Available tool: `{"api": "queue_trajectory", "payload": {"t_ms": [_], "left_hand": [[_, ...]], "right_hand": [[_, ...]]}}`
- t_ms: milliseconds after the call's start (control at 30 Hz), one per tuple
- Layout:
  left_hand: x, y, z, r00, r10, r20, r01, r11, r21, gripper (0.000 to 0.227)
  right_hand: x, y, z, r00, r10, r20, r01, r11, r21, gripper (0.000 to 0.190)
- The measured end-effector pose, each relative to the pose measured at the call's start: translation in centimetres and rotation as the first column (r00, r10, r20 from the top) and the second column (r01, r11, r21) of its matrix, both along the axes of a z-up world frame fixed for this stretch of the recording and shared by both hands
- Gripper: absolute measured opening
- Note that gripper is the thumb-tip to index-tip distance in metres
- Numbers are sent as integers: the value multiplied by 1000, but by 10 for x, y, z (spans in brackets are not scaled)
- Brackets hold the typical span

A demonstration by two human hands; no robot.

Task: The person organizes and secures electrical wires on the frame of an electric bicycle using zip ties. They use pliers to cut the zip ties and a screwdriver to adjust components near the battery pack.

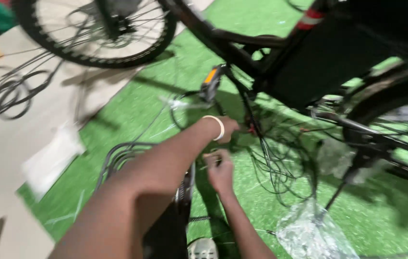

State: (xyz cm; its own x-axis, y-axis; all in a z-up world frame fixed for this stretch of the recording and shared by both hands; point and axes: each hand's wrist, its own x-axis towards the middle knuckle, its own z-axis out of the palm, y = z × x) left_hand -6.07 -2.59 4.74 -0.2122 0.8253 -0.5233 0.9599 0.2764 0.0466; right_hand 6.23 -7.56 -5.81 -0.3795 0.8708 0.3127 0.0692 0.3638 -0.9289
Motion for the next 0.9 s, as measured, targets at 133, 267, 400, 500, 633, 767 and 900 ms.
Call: {"api": "queue_trajectory", "payload": {"t_ms": [133,267,400,500,633,767,900], "left_hand": [[-50,-55,-25,985,155,78,-151,987,-53,40],[-69,-114,-26,967,256,-12,-256,958,-126,40],[-72,-137,-13,930,367,2,-364,924,-117,40],[-74,-134,-15,936,340,-87,-346,936,-64,33],[-48,-116,1,918,397,-13,-397,918,3,28],[-28,-82,-24,901,423,101,-428,903,34,26],[-13,-45,-80,914,377,149,-390,918,71,27]], "right_hand": [[-11,-49,10,855,489,171,-348,787,-510,39],[-29,-24,-31,800,472,370,-270,834,-481,22],[-20,-6,-8,838,408,361,-168,824,-541,18],[-3,17,-5,917,273,291,-116,880,-461,23],[16,59,-5,951,71,300,85,876,-474,21],[31,89,-27,963,-97,249,213,843,-495,20],[38,88,2,973,-90,211,187,844,-503,24]]}}
